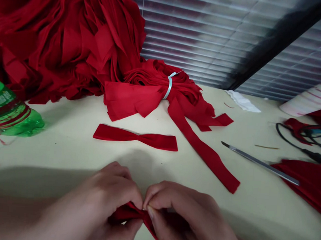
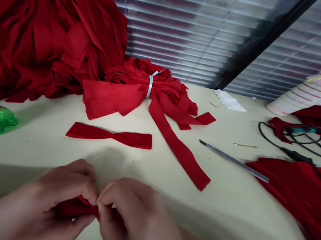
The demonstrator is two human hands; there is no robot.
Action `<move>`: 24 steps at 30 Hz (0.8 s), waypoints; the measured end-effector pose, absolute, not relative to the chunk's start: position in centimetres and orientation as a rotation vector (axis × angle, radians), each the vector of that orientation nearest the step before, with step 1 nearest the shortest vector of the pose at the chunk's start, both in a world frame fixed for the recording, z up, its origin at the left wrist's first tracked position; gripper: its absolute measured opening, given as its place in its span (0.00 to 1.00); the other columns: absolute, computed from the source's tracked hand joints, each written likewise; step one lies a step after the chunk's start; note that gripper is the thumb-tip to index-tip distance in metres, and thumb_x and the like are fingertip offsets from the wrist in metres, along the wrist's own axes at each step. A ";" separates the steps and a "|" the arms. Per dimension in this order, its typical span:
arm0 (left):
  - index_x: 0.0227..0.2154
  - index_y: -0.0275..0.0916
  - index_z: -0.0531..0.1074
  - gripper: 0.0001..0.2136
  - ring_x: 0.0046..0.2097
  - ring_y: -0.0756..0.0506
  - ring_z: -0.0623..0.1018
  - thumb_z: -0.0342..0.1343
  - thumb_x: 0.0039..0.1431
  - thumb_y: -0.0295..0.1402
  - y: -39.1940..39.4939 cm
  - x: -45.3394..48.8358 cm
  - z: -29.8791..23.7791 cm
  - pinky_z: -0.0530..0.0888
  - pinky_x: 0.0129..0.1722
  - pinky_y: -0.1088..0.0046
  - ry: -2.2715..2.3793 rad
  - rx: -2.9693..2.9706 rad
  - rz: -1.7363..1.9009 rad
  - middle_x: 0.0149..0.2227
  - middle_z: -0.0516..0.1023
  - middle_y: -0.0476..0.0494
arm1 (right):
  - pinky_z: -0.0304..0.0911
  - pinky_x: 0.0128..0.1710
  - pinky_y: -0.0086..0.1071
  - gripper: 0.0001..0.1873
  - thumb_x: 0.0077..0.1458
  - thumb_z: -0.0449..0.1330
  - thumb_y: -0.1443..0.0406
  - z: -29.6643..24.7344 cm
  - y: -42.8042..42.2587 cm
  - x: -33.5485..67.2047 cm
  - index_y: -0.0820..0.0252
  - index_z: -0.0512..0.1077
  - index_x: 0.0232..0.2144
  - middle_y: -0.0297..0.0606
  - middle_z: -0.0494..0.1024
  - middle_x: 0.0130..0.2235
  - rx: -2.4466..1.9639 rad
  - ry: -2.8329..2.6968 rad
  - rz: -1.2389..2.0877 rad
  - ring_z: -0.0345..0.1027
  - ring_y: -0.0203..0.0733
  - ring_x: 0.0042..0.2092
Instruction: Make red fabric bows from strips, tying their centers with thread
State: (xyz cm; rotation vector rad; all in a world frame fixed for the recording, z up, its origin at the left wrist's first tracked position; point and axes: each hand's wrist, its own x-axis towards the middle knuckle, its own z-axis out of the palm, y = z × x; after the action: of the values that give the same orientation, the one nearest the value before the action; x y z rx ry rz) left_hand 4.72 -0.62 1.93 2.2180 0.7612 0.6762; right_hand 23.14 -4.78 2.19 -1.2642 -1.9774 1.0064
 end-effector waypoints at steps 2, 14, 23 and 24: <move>0.26 0.39 0.69 0.07 0.30 0.51 0.70 0.51 0.52 0.20 -0.5 4.7 2.1 0.69 0.31 0.77 0.682 2.378 0.697 0.23 0.70 0.51 | 0.57 0.25 0.20 0.08 0.55 0.50 0.74 2.3 -4.6 23.2 0.59 0.63 0.27 0.30 0.70 0.26 -1.246 -1.988 0.995 0.61 0.28 0.26; 0.37 0.40 0.74 0.12 0.37 0.47 0.70 0.46 0.59 0.23 -0.3 3.0 2.3 0.64 0.45 0.61 0.222 3.108 0.728 0.32 0.75 0.53 | 0.55 0.22 0.23 0.04 0.53 0.52 0.69 2.8 -4.6 23.0 0.58 0.63 0.27 0.31 0.70 0.25 -1.370 -1.622 1.534 0.63 0.31 0.26; 0.26 0.43 0.71 0.12 0.21 0.51 0.62 0.45 0.57 0.23 -2.6 2.9 0.7 0.65 0.37 0.70 0.556 3.161 0.893 0.16 0.62 0.57 | 0.55 0.25 0.20 0.10 0.50 0.60 0.62 1.9 -4.7 22.8 0.61 0.63 0.25 0.27 0.65 0.23 -1.185 -1.294 2.055 0.60 0.26 0.25; 0.27 0.43 0.71 0.12 0.23 0.52 0.64 0.46 0.57 0.23 -2.6 3.0 0.8 0.66 0.37 0.70 0.573 3.134 0.964 0.18 0.66 0.57 | 0.55 0.23 0.20 0.13 0.50 0.61 0.59 1.6 -4.7 22.8 0.61 0.64 0.24 0.27 0.65 0.22 -1.163 -1.368 1.985 0.60 0.26 0.24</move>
State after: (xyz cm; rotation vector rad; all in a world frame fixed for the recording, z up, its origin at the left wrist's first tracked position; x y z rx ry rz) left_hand 3.00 -2.56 0.79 3.1341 0.5735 0.9636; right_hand 22.76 -4.74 1.58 -1.1633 -1.3676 1.9848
